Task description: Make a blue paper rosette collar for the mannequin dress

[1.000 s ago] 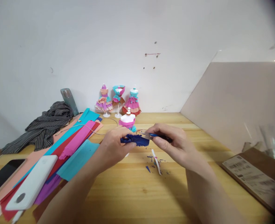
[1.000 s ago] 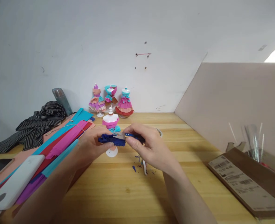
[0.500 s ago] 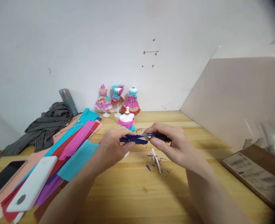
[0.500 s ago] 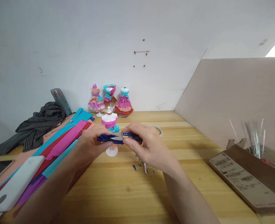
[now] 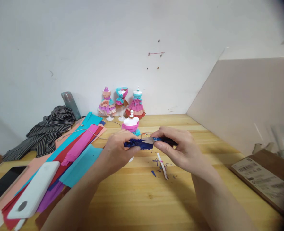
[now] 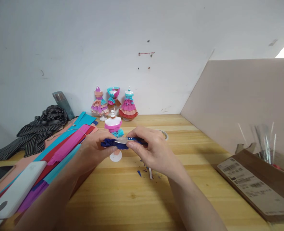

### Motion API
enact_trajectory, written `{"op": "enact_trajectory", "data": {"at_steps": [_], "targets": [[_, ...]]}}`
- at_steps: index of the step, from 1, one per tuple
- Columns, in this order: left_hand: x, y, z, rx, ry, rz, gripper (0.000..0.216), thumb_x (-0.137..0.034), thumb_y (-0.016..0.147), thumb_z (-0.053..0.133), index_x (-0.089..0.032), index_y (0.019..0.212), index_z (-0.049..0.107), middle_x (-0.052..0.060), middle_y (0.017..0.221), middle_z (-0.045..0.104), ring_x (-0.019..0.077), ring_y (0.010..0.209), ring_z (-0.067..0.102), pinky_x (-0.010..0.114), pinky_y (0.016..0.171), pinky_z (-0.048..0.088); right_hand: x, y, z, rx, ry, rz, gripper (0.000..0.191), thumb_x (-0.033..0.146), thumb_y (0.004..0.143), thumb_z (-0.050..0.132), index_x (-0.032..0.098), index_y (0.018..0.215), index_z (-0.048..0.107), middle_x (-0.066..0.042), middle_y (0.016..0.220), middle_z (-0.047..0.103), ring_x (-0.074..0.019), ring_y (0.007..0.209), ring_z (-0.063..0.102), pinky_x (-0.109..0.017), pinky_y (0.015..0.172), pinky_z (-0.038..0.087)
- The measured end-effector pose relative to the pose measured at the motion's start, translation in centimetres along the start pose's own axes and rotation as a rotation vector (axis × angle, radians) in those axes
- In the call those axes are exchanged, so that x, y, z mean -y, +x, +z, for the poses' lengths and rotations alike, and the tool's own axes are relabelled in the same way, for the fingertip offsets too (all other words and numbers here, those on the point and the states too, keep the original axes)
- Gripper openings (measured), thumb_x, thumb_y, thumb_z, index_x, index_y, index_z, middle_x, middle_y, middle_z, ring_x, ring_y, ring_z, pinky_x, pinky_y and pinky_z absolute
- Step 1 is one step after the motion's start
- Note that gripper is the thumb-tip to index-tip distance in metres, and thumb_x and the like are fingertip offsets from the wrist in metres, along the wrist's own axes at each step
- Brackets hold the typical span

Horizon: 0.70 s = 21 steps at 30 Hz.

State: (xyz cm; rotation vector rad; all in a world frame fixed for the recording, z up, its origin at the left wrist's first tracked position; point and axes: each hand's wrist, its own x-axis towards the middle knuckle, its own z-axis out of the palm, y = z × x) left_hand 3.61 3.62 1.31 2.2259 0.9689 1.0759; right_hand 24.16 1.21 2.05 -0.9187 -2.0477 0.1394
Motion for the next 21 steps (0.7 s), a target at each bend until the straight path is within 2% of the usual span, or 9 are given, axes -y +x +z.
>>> {"op": "enact_trajectory", "data": {"at_steps": [7, 12, 17, 21], "targets": [[0.1, 0.0, 0.2, -0.008, -0.039, -0.007, 0.008, -0.012, 0.073, 0.066, -0.019, 0.075, 0.069, 0.003, 0.078, 0.068, 0.0175, 0.075, 0.059, 0.028, 0.068, 0.042, 0.1, 0.0, -0.1, 0.007, 0.006, 0.012, 0.016, 0.027, 0.091, 0.053, 0.018, 0.081, 0.062, 0.001, 0.063, 0.059, -0.0107, 0.054, 0.048, -0.024, 0.052, 0.034], [0.6, -0.1, 0.3, -0.007, -0.148, -0.087, 0.007, -0.016, 0.073, 0.066, -0.018, 0.077, 0.07, 0.003, 0.077, 0.069, 0.018, 0.074, 0.06, 0.029, 0.068, 0.044, 0.1, 0.1, 0.2, -0.031, 0.058, 0.07, 0.018, 0.026, 0.09, 0.053, 0.017, 0.079, 0.063, 0.0, 0.063, 0.06, -0.011, 0.054, 0.048, -0.024, 0.052, 0.036], [0.9, 0.1, 0.5, 0.054, -0.612, -0.292, 0.023, -0.023, 0.068, 0.073, -0.013, 0.088, 0.072, 0.008, 0.083, 0.073, 0.0201, 0.074, 0.064, 0.033, 0.071, 0.048, -1.0, 0.0, 0.3, -0.224, 0.29, 0.235, 0.016, 0.031, 0.087, 0.057, 0.018, 0.082, 0.065, 0.0, 0.065, 0.06, -0.0119, 0.057, 0.051, -0.023, 0.051, 0.04], [0.7, 0.2, 0.3, 0.133, -0.933, -0.303, 0.03, -0.028, 0.07, 0.076, -0.011, 0.095, 0.072, 0.01, 0.085, 0.073, 0.0208, 0.077, 0.066, 0.033, 0.074, 0.05, -2.6, -0.6, 0.1, -0.281, 0.439, 0.321, 0.022, 0.04, 0.087, 0.06, 0.02, 0.09, 0.066, 0.0, 0.066, 0.058, -0.0115, 0.058, 0.051, -0.022, 0.049, 0.038]]}}
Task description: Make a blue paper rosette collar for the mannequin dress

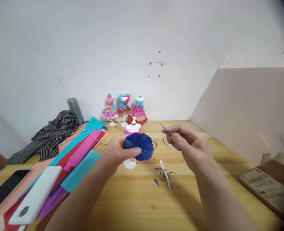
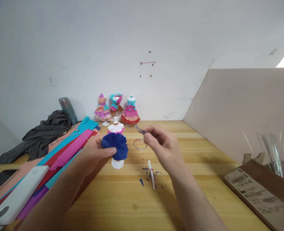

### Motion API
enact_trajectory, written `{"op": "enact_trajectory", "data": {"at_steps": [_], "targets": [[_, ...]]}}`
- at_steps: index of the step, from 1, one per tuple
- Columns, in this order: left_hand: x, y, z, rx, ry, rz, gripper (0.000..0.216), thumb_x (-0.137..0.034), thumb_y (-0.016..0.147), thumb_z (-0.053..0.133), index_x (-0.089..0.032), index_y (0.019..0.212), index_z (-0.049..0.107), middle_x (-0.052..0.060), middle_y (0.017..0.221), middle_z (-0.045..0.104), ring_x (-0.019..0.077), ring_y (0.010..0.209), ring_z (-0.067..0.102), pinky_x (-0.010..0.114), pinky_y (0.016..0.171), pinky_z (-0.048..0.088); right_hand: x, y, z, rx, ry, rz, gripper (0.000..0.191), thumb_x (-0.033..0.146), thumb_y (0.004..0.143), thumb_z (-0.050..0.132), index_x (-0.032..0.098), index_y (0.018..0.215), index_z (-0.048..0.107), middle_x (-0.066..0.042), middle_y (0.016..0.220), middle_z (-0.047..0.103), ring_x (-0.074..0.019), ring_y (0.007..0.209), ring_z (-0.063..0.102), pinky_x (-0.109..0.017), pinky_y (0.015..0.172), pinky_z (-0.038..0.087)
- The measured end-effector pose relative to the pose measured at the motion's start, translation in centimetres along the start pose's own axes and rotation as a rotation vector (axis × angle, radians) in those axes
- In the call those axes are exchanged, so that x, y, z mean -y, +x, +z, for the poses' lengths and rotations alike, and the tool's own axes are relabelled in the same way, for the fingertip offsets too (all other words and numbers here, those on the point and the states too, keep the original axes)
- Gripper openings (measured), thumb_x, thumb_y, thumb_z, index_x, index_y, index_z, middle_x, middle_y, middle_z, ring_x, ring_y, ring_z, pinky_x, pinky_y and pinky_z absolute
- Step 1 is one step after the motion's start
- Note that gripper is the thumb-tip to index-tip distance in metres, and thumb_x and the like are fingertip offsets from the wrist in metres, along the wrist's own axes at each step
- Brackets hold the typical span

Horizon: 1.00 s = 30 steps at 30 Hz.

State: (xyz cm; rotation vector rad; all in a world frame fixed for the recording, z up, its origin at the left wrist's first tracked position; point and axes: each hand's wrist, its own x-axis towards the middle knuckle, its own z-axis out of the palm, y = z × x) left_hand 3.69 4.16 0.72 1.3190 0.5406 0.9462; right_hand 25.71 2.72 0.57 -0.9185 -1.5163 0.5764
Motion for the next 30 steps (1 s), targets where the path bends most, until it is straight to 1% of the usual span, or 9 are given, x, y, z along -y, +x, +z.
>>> {"op": "enact_trajectory", "data": {"at_steps": [5, 10, 11, 13, 16, 18, 23, 27, 30], "targets": [[0.0, 0.0, -0.3, -0.059, -0.008, -0.007, 0.038, -0.032, 0.07, 0.077, -0.008, 0.098, 0.071, 0.015, 0.087, 0.073, 0.0248, 0.076, 0.068, 0.036, 0.07, 0.052, 0.2, 0.1, -0.5, 0.057, -0.012, 0.008, 0.028, 0.045, 0.09, 0.055, 0.018, 0.093, 0.065, -0.001, 0.066, 0.056, -0.0106, 0.054, 0.045, -0.022, 0.045, 0.032], [-0.5, -0.1, -0.3, -0.186, -0.031, 0.087, 0.036, -0.026, 0.063, 0.082, -0.01, 0.093, 0.073, 0.011, 0.083, 0.074, 0.0218, 0.074, 0.068, 0.034, 0.07, 0.055, 2.0, 0.3, -0.4, 0.59, -0.261, -0.022, 0.027, 0.039, 0.087, 0.058, 0.016, 0.076, 0.065, -0.001, 0.062, 0.055, -0.0114, 0.055, 0.045, -0.024, 0.05, 0.035], [-0.7, -0.1, -0.2, -0.208, -0.032, 0.105, 0.034, -0.025, 0.061, 0.082, -0.01, 0.09, 0.073, 0.01, 0.081, 0.074, 0.0207, 0.073, 0.068, 0.033, 0.071, 0.055, 2.1, 0.3, -0.4, 0.631, -0.291, -0.016, 0.027, 0.039, 0.086, 0.058, 0.016, 0.074, 0.065, -0.001, 0.062, 0.056, -0.0118, 0.056, 0.046, -0.025, 0.051, 0.036], [-0.9, -0.2, -0.1, -0.206, -0.01, 0.105, 0.031, -0.024, 0.061, 0.082, -0.01, 0.088, 0.073, 0.009, 0.078, 0.074, 0.0192, 0.07, 0.068, 0.032, 0.07, 0.055, 1.7, 0.2, -0.4, 0.528, -0.257, 0.015, 0.029, 0.042, 0.086, 0.058, 0.016, 0.076, 0.066, -0.002, 0.063, 0.057, -0.0124, 0.057, 0.047, -0.025, 0.051, 0.035], [-0.9, -0.4, 0.0, -0.181, 0.043, 0.068, 0.03, -0.025, 0.063, 0.08, -0.009, 0.087, 0.073, 0.008, 0.073, 0.073, 0.0192, 0.063, 0.067, 0.033, 0.066, 0.056, 0.9, 0.0, -0.5, 0.202, -0.037, 0.056, 0.035, 0.05, 0.085, 0.059, 0.017, 0.088, 0.068, -0.002, 0.064, 0.057, -0.012, 0.055, 0.045, -0.024, 0.048, 0.033], [-0.6, -0.4, 0.0, -0.187, 0.089, 0.063, 0.029, -0.024, 0.063, 0.08, -0.01, 0.087, 0.073, 0.008, 0.071, 0.073, 0.0199, 0.064, 0.067, 0.034, 0.066, 0.056, 0.7, -0.2, -0.5, 0.112, 0.067, 0.071, 0.037, 0.052, 0.082, 0.062, 0.017, 0.09, 0.069, -0.002, 0.063, 0.057, -0.0112, 0.053, 0.043, -0.024, 0.045, 0.031], [-0.5, -0.6, 0.2, -0.099, 0.127, 0.079, 0.025, -0.018, 0.064, 0.079, -0.013, 0.088, 0.076, 0.008, 0.083, 0.075, 0.0179, 0.076, 0.068, 0.029, 0.074, 0.054, 1.6, -0.2, 0.3, 0.209, 0.119, 0.112, 0.035, 0.051, 0.081, 0.065, 0.016, 0.086, 0.069, 0.0, 0.06, 0.054, -0.0093, 0.051, 0.04, -0.023, 0.045, 0.03], [-0.8, -0.7, 0.4, 0.063, -0.001, -0.001, 0.032, -0.023, 0.066, 0.08, -0.013, 0.096, 0.076, 0.009, 0.08, 0.075, 0.0173, 0.071, 0.068, 0.028, 0.067, 0.056, 1.7, 0.0, 0.7, 0.285, 0.188, 0.168, 0.038, 0.053, 0.081, 0.064, 0.015, 0.085, 0.068, 0.0, 0.061, 0.052, -0.0086, 0.052, 0.039, -0.022, 0.045, 0.028], [-0.8, -0.7, 0.2, 0.099, -0.029, -0.02, 0.034, -0.023, 0.068, 0.079, -0.014, 0.101, 0.075, 0.009, 0.081, 0.075, 0.0159, 0.068, 0.067, 0.026, 0.065, 0.056, 1.4, -0.1, 0.8, 0.35, 0.212, 0.215, 0.039, 0.054, 0.082, 0.062, 0.015, 0.085, 0.068, 0.0, 0.062, 0.052, -0.009, 0.054, 0.041, -0.021, 0.044, 0.027]]}}
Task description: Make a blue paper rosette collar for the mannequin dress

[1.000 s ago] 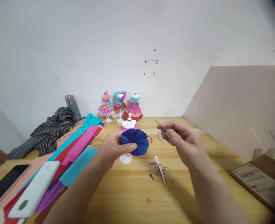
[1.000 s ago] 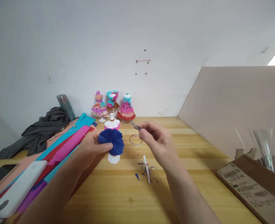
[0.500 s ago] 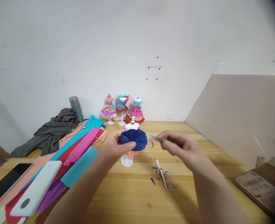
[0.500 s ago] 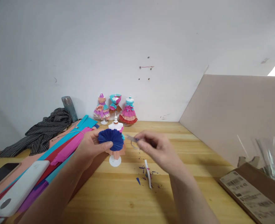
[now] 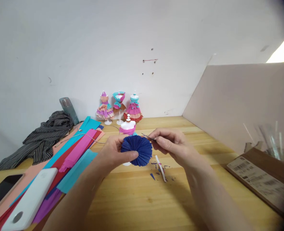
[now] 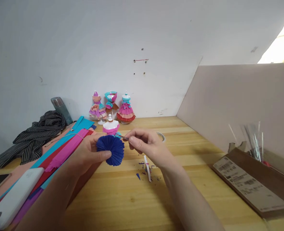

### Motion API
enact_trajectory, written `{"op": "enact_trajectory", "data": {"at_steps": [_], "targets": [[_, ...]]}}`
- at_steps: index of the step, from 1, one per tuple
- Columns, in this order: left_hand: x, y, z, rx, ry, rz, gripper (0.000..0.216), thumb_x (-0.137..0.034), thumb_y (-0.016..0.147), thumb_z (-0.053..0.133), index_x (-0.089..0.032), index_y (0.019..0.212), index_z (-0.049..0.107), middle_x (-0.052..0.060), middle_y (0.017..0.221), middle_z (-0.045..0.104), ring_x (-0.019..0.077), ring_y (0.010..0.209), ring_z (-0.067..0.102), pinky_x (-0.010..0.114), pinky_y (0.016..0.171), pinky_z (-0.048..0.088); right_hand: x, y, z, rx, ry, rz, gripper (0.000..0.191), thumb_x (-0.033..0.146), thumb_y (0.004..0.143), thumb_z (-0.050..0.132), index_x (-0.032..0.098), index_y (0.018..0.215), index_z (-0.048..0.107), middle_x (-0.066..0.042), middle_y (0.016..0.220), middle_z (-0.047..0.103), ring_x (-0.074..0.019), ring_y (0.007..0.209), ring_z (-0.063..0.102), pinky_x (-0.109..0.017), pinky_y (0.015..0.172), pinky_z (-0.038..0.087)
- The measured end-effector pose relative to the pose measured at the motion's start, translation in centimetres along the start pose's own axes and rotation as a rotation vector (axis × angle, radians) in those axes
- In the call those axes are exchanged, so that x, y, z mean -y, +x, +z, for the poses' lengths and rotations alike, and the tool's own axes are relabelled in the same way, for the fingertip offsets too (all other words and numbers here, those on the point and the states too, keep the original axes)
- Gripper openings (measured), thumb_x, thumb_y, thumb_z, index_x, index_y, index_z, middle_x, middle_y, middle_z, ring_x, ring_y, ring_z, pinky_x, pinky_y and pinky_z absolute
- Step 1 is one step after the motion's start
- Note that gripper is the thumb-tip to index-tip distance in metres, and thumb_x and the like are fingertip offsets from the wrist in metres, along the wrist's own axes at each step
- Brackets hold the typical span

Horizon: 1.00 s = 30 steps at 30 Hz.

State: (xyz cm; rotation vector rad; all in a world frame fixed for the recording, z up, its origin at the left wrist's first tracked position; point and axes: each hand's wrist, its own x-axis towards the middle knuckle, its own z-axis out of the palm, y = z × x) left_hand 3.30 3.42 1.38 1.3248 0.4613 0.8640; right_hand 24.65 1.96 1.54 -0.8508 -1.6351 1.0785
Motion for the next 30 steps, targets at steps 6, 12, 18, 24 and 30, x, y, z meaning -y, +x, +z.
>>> {"op": "enact_trajectory", "data": {"at_steps": [6, 12, 18, 24, 30], "targets": [[0.3, 0.1, -0.2, -0.001, -0.011, -0.002, 0.033, -0.022, 0.07, 0.079, -0.015, 0.102, 0.075, 0.009, 0.082, 0.075, 0.0168, 0.073, 0.069, 0.027, 0.068, 0.057, -0.1, -0.1, 0.0, 0.01, 0.0, 0.0, 0.037, 0.051, 0.084, 0.061, 0.015, 0.086, 0.069, 0.0, 0.062, 0.052, -0.0082, 0.053, 0.039, -0.021, 0.045, 0.028], [0.2, 0.1, -0.2, -0.006, -0.012, -0.006, 0.034, -0.022, 0.07, 0.079, -0.015, 0.102, 0.075, 0.01, 0.083, 0.075, 0.0172, 0.07, 0.068, 0.027, 0.066, 0.056, 0.0, 0.1, 0.1, 0.009, -0.014, -0.002, 0.037, 0.051, 0.084, 0.061, 0.015, 0.085, 0.068, 0.0, 0.061, 0.052, -0.0086, 0.053, 0.04, -0.021, 0.045, 0.028], [-0.1, 0.0, -0.1, -0.042, 0.006, -0.02, 0.032, -0.024, 0.068, 0.08, -0.014, 0.099, 0.076, 0.01, 0.081, 0.075, 0.0177, 0.069, 0.068, 0.026, 0.064, 0.055, 0.2, 0.0, 0.3, 0.011, -0.082, -0.057, 0.036, 0.05, 0.086, 0.058, 0.015, 0.085, 0.067, -0.001, 0.063, 0.052, -0.0105, 0.055, 0.042, -0.023, 0.048, 0.031], [0.1, 0.1, -0.1, -0.064, 0.043, -0.016, 0.034, -0.028, 0.066, 0.081, -0.013, 0.097, 0.076, 0.011, 0.082, 0.075, 0.021, 0.073, 0.069, 0.031, 0.068, 0.055, 0.8, 0.2, 0.6, -0.016, -0.115, -0.075, 0.029, 0.044, 0.084, 0.061, 0.016, 0.08, 0.066, -0.002, 0.069, 0.061, -0.0125, 0.063, 0.051, -0.025, 0.057, 0.04], [0.0, 0.1, 0.0, -0.087, 0.056, -0.012, 0.032, -0.027, 0.064, 0.082, -0.012, 0.092, 0.076, 0.011, 0.082, 0.075, 0.0213, 0.073, 0.069, 0.032, 0.069, 0.055, 0.9, 0.2, 0.8, -0.053, -0.117, -0.064, 0.024, 0.04, 0.081, 0.064, 0.017, 0.076, 0.065, -0.002, 0.069, 0.062, -0.0131, 0.063, 0.053, -0.025, 0.059, 0.042]]}}
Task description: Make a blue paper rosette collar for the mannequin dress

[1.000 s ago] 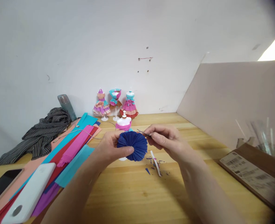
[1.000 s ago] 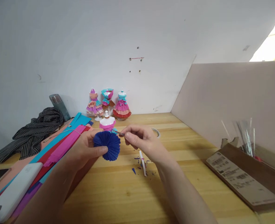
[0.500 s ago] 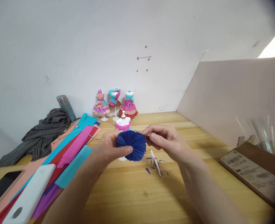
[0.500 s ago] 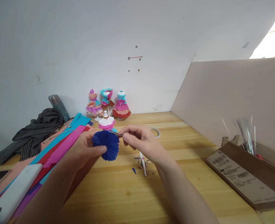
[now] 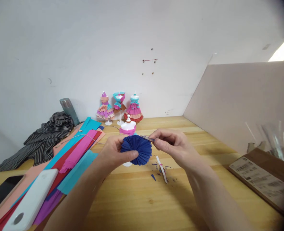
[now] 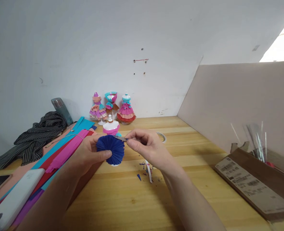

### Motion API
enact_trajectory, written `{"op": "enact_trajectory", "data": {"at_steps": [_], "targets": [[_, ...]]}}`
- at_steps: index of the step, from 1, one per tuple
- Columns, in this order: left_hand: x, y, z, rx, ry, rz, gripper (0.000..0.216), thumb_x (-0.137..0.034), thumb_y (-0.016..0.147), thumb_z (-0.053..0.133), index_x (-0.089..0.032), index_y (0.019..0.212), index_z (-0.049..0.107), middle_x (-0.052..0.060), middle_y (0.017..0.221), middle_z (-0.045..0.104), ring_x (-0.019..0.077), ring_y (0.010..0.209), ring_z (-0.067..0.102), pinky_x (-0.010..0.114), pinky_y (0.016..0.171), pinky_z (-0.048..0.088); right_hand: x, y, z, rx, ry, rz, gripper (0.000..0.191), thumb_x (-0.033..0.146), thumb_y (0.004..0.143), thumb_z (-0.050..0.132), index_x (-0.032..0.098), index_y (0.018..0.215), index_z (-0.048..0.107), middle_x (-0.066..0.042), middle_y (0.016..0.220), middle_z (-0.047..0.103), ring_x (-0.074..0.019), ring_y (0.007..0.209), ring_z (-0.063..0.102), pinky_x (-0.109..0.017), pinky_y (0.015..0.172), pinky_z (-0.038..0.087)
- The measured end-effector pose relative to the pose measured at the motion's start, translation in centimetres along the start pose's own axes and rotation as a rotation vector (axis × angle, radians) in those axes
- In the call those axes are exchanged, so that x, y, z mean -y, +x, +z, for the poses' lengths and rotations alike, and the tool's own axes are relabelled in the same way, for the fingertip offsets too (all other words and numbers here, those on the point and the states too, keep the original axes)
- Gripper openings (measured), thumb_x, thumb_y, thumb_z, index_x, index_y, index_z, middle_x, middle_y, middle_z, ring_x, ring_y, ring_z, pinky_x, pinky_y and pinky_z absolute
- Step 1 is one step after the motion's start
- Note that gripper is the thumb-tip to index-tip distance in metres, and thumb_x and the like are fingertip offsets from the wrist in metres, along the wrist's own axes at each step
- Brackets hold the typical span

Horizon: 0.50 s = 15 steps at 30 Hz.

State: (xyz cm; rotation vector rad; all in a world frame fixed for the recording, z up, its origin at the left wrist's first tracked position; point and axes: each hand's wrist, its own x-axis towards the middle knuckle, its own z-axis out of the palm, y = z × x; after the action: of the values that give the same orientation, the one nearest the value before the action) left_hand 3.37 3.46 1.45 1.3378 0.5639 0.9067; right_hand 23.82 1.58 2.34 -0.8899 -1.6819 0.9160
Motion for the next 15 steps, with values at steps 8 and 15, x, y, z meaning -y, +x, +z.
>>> {"op": "enact_trajectory", "data": {"at_steps": [8, 15], "targets": [[0.1, 0.0, 0.0, 0.0, 0.004, 0.016, 0.03, -0.027, 0.065, 0.082, -0.014, 0.091, 0.076, 0.01, 0.081, 0.075, 0.0206, 0.072, 0.068, 0.032, 0.069, 0.055, -0.6, 0.0, 0.2, -0.043, 0.016, 0.0, 0.032, 0.048, 0.079, 0.065, 0.017, 0.069, 0.062, -0.001, 0.065, 0.057, -0.0123, 0.06, 0.048, -0.025, 0.056, 0.039], [0.0, 0.0, 0.1, -0.034, -0.037, 0.017, 0.033, -0.027, 0.064, 0.082, -0.012, 0.092, 0.075, 0.012, 0.084, 0.075, 0.0233, 0.075, 0.069, 0.034, 0.072, 0.055, -1.4, 0.1, -0.1, -0.146, 0.193, 0.078, 0.041, 0.056, 0.072, 0.07, 0.017, 0.082, 0.067, -0.002, 0.062, 0.054, -0.0121, 0.056, 0.042, -0.024, 0.049, 0.031]]}}
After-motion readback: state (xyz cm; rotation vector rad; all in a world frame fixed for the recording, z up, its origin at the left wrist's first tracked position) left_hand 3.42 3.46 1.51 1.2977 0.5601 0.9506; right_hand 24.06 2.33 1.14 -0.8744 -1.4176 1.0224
